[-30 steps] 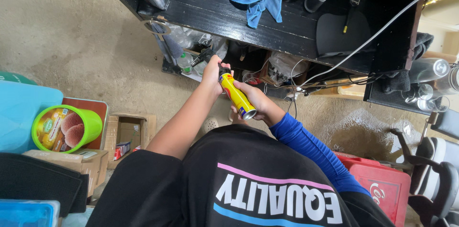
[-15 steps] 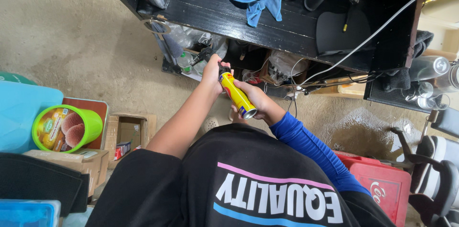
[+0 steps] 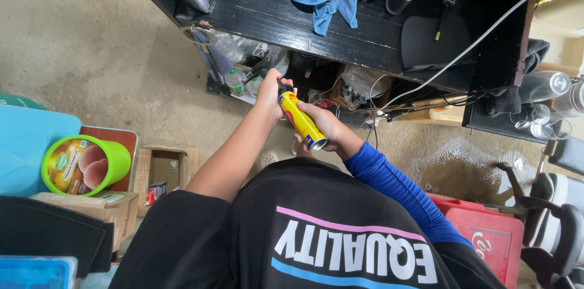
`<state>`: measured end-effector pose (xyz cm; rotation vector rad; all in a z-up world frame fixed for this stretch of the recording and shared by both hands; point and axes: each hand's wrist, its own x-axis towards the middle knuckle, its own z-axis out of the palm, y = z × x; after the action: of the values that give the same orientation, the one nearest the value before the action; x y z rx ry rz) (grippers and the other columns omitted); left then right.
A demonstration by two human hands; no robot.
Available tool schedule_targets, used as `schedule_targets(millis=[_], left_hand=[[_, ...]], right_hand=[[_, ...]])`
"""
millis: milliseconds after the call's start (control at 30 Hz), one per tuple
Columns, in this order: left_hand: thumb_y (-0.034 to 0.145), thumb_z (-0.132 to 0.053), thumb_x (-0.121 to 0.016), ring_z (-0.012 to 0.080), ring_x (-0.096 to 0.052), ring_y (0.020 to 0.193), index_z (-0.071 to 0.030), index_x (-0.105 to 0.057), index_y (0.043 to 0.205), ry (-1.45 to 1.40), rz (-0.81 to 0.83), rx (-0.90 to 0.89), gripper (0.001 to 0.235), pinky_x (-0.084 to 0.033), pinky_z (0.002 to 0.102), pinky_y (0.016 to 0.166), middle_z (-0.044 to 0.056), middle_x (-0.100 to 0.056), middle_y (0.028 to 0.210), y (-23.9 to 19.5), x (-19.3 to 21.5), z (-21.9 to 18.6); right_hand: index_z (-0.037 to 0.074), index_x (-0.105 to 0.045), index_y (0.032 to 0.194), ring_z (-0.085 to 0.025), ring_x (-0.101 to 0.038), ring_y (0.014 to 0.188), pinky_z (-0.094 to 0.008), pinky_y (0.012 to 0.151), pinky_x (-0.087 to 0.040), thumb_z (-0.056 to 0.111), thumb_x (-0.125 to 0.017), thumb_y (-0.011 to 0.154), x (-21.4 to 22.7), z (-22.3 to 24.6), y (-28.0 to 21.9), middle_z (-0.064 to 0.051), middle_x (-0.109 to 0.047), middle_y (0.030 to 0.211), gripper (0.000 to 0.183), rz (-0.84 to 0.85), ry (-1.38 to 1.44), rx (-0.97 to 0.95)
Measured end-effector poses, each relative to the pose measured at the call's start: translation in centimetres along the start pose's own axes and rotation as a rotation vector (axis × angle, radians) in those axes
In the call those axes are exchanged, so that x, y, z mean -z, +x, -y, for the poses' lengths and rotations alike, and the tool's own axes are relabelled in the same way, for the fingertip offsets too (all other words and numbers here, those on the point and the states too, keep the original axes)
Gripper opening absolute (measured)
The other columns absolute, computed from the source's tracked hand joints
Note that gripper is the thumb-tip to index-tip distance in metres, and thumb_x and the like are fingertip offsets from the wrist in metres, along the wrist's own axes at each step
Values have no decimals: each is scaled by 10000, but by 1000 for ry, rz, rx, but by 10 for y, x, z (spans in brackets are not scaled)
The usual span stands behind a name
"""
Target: The person cleans a blue ice tray and a black tray using a brush and a blue cloth. They then wipe down a counter and a metal cup. Finally, they attach a yellow gas canister to a handheld torch and adjust the nozzle.
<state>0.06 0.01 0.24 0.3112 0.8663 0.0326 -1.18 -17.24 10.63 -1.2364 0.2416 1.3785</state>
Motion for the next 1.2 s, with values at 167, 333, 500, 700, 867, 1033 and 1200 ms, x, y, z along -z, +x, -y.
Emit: schedule_targets(millis=[167, 333, 500, 700, 867, 1033, 1200], left_hand=[[862, -194, -604, 175, -581, 671, -108, -482, 845, -2, 6, -4, 151, -553, 389, 587, 34, -517, 713, 1, -3, 0], [869, -199, -601, 169, -582, 676, -111, -480, 843, -3, 17, 5, 152, -556, 384, 593, 26, -516, 718, 4, -5, 1], [866, -199, -593, 176, -578, 672, -111, -482, 830, 4, 25, 5, 147, -542, 392, 593, 32, -513, 708, 9, -10, 4], [872, -205, -599, 178, -583, 684, -107, -490, 824, 17, 48, -1, 155, -547, 394, 606, 33, -520, 713, 11, -25, 1], [871, -202, -601, 180, -579, 692, -119, -500, 828, 16, 17, -21, 138, -544, 400, 607, 34, -520, 712, 17, -50, -5], [877, -219, -593, 185, -580, 678, -114, -495, 835, 17, 50, -71, 149, -552, 402, 592, 32, -516, 706, 36, -78, -12], [857, -223, -584, 246, -552, 619, -95, -490, 808, 37, 72, -79, 167, -519, 417, 537, 82, -549, 700, 55, -115, -22]], right_hand=[[48, -626, 1115, -224, -671, 561, -355, 421, -555, 519, -500, 1001, -1, 4, -2, -136, -648, 731, 500, 7, -3, 12], [34, -626, 1118, -223, -672, 564, -346, 423, -552, 517, -502, 1006, 0, 7, -6, -138, -651, 735, 512, -20, -26, 19], [21, -623, 1116, -229, -674, 566, -350, 429, -550, 517, -497, 1012, 5, 12, -6, -144, -654, 736, 522, -9, -18, 23], [31, -611, 1105, -248, -646, 523, -363, 429, -539, 515, -458, 1015, 12, 25, -7, -159, -646, 700, 515, 65, -9, 48], [49, -619, 1136, -234, -648, 528, -367, 444, -546, 506, -451, 1008, 26, 43, 2, -145, -637, 683, 504, 90, -14, 77], [27, -626, 1140, -228, -652, 530, -354, 439, -538, 519, -456, 1027, 44, 76, 11, -140, -641, 684, 533, 75, -38, 54], [36, -628, 1137, -226, -625, 478, -347, 405, -525, 523, -448, 1014, 61, 117, 14, -143, -634, 655, 534, 93, -115, 82]])
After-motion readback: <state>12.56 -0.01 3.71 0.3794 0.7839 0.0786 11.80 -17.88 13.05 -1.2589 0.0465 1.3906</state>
